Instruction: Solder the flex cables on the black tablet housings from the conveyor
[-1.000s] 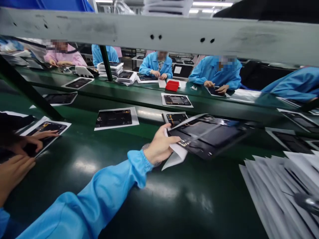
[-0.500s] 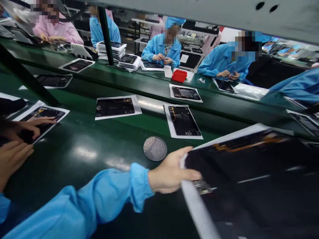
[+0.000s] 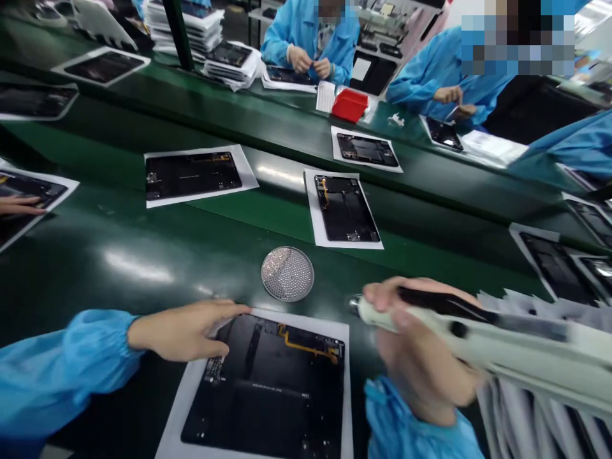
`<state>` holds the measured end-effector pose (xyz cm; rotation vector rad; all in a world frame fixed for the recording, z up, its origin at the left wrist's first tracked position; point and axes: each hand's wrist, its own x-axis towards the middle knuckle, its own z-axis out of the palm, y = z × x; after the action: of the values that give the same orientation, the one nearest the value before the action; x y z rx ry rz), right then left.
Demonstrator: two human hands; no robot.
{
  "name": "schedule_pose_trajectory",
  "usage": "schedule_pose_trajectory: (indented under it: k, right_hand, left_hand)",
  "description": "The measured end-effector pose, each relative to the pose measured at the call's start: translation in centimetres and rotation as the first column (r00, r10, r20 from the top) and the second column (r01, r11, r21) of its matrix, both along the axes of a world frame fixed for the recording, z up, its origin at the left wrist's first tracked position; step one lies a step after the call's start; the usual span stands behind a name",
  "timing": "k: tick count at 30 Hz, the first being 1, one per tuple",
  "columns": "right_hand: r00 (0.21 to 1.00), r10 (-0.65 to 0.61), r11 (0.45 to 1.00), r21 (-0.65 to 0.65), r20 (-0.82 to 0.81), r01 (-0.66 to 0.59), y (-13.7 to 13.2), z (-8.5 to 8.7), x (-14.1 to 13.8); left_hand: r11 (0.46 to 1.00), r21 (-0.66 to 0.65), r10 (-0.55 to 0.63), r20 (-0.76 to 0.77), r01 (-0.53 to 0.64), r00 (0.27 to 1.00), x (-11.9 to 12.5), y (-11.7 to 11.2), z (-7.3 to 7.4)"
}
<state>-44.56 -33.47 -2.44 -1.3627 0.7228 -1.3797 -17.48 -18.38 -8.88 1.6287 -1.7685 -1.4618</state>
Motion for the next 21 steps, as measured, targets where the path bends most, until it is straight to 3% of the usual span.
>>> schedule_pose_trajectory:
  k: [3, 6, 9, 11, 16, 21]
  right_hand:
    - [0.995, 0.100, 0.995, 0.010, 0.022, -0.101, 0.5, -2.2, 4.0]
    - [0.985, 0.171, 0.984, 0.052, -0.003, -0.171, 1.0, -4.3, 6.4]
    - [0.983, 0.179, 0.982, 0.066, -0.027, -0.177, 1.0, -5.4, 7.1]
    - [0.984, 0.178, 0.983, 0.044, -0.029, -0.177, 0.8, -5.7, 7.2]
    - [0.975, 0.217, 0.976, 0.006, -0.042, -0.217, 0.5, -6.1, 7.5]
    - [0.974, 0.217, 0.976, 0.017, -0.064, -0.217, 0.4, -6.5, 7.6]
  left_hand:
    - [0.968, -0.246, 0.053, 0.421, 0.058, 0.905, -1.5, 0.0, -0.3]
    - [0.853, -0.464, 0.102, 0.600, 0.241, 0.794, -3.7, -0.5, -0.9]
    - [0.715, -0.598, 0.091, 0.593, 0.362, 0.800, -5.2, -1.0, -1.8]
    - [0.672, -0.643, 0.109, 0.575, 0.366, 0.811, -5.5, -1.1, -2.5]
    - [0.618, -0.713, 0.147, 0.519, 0.331, 0.842, -5.6, -1.1, -3.3]
    - [0.640, -0.693, 0.118, 0.515, 0.332, 0.849, -5.6, -1.0, -3.0]
